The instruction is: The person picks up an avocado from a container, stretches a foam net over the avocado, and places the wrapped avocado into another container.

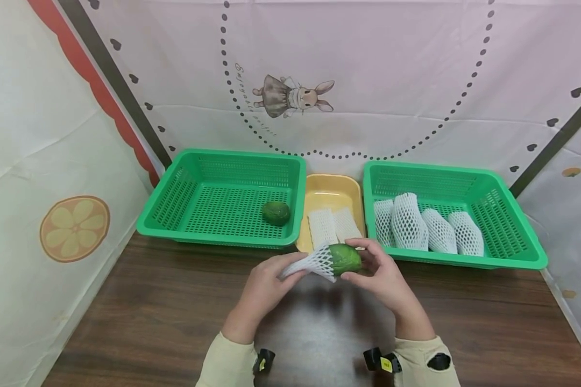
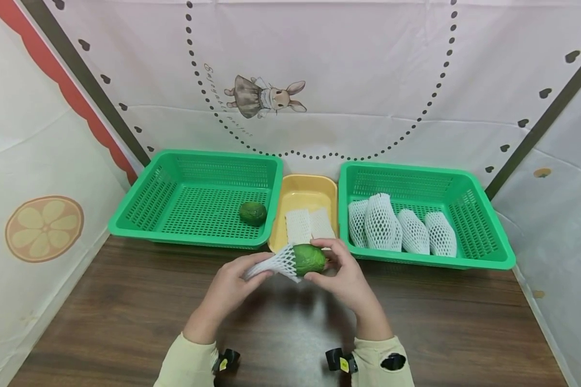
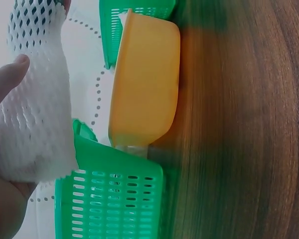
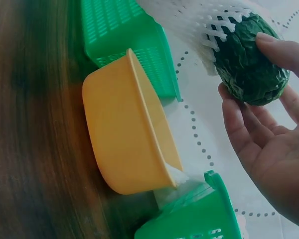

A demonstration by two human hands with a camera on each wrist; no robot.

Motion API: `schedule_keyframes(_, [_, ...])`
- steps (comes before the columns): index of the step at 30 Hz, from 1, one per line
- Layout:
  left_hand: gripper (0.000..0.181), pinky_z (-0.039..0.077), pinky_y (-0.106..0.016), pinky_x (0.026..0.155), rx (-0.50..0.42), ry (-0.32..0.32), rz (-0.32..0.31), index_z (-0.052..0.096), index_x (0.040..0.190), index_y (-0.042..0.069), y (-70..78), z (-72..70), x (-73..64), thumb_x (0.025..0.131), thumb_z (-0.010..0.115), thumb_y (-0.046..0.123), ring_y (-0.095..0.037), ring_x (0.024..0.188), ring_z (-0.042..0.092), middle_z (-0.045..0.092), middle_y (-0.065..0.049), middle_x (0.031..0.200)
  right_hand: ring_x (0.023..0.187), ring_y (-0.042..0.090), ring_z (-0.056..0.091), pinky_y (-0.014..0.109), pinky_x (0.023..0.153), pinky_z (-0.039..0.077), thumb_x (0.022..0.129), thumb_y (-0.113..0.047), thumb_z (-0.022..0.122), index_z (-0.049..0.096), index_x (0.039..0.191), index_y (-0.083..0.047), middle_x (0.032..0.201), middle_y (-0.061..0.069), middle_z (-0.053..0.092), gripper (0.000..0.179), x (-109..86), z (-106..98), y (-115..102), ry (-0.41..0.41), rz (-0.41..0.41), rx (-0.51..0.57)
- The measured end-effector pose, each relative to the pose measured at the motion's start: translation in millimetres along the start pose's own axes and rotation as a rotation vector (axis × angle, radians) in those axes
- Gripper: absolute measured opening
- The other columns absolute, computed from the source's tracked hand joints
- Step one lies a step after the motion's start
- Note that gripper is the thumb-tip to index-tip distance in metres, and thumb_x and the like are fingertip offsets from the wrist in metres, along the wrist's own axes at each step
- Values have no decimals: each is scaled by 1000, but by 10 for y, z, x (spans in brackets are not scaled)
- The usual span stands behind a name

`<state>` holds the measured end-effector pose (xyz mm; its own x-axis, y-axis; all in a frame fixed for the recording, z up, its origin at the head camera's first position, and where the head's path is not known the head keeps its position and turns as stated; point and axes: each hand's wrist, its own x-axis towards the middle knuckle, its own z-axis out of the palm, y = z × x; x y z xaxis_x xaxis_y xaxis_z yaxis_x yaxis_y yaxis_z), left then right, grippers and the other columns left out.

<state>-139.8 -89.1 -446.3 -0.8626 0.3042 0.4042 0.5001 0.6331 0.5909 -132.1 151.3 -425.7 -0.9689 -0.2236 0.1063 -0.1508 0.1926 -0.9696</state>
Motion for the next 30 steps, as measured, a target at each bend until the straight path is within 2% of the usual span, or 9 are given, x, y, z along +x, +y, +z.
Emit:
schedule_keyframes(7, [53, 47, -34, 80, 49, -84, 32, 61, 123, 19, 8, 23, 22, 74, 76, 33, -14, 92, 61, 67, 2, 106, 107, 30, 53, 36, 83, 48, 73, -2, 77, 51, 125, -7, 125, 12, 49, 57, -7, 70, 11, -11, 26, 6])
schedule_keyframes(15, [59, 47, -36, 79, 71, -67, 104, 60, 125, 15, 34, 42, 52, 71, 78, 32, -17, 92, 61, 66, -1, 107, 104, 29, 55, 39, 82, 49, 74, -4, 77, 51, 124, -8, 125, 13, 48, 56, -12, 105, 29, -8, 38, 12])
schedule_keyframes(20, [64, 47, -37, 81, 63, -67, 145, 58, 126, 13, 53, 48, 65, 69, 80, 34, -18, 96, 60, 65, -2, 112, 103, 25, 51, 39, 84, 45, 73, -6, 78, 54, 122, -10, 119, 9, 52, 55, -13, 104, 44, 10, 6, -49])
schedule_keyframes(30, [74, 43, -40, 87, 59, -139, 140, 51, 132, 13, 128, 88, 90, 68, 81, 37, -19, 107, 56, 59, -4, 122, 97, 23, 50, 37, 79, 45, 70, 3, 77, 60, 119, -10, 113, 6, 54, 53, -14, 182, 65, 33, 13, -122])
